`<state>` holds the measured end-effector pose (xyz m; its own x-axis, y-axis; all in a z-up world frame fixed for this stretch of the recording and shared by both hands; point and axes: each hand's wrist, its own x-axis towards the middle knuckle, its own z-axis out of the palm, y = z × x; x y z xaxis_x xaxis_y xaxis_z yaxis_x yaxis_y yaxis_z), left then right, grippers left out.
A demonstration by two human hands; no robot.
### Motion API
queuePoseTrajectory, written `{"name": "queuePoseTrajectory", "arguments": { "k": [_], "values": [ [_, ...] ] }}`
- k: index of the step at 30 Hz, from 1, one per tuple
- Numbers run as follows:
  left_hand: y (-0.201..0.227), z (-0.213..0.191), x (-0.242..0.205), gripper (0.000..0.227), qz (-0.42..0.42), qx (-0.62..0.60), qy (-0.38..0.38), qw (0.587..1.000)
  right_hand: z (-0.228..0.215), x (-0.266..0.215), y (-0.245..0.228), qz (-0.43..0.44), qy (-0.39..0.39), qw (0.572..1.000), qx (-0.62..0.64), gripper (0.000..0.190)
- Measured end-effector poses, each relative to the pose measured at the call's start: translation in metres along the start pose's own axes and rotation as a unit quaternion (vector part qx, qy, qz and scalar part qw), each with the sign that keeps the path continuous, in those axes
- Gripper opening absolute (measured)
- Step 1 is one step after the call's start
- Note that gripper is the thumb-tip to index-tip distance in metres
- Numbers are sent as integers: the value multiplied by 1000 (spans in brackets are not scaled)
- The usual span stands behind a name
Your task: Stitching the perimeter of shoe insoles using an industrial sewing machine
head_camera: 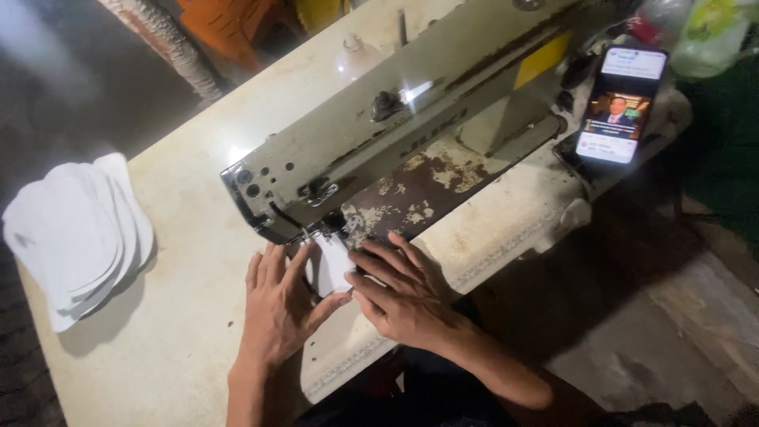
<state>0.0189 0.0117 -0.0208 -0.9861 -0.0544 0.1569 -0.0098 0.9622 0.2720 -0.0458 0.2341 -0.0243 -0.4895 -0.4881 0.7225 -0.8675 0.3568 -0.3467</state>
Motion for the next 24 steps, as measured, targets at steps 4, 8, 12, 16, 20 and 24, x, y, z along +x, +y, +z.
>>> {"name": "queuePoseTrajectory", "arguments": {
  "k": [4,8,12,16,20,24],
  "values": [
    [4,-9,4,97,6,0,8,1000,2,2,-3,-2,-3,1000,0,13],
    [12,-21,12,93,-3,-19,14,1000,0,5,-4,-11,-14,1000,0,16],
    [2,-24,14,88,-30,-54,-45,997,2,0,-3,-9,-26,1000,-14,18],
    [-12,-22,24,52,-41,-56,-46,996,5,2,-5,-9,-20,1000,-22,24],
    [-25,-1,38,58,-2,1,-18,1000,1,8,-7,-24,-32,999,-28,29],
    [-36,21,48,72,49,49,-3,998,2,11,-8,-21,-31,999,-17,36]
  ]
}}
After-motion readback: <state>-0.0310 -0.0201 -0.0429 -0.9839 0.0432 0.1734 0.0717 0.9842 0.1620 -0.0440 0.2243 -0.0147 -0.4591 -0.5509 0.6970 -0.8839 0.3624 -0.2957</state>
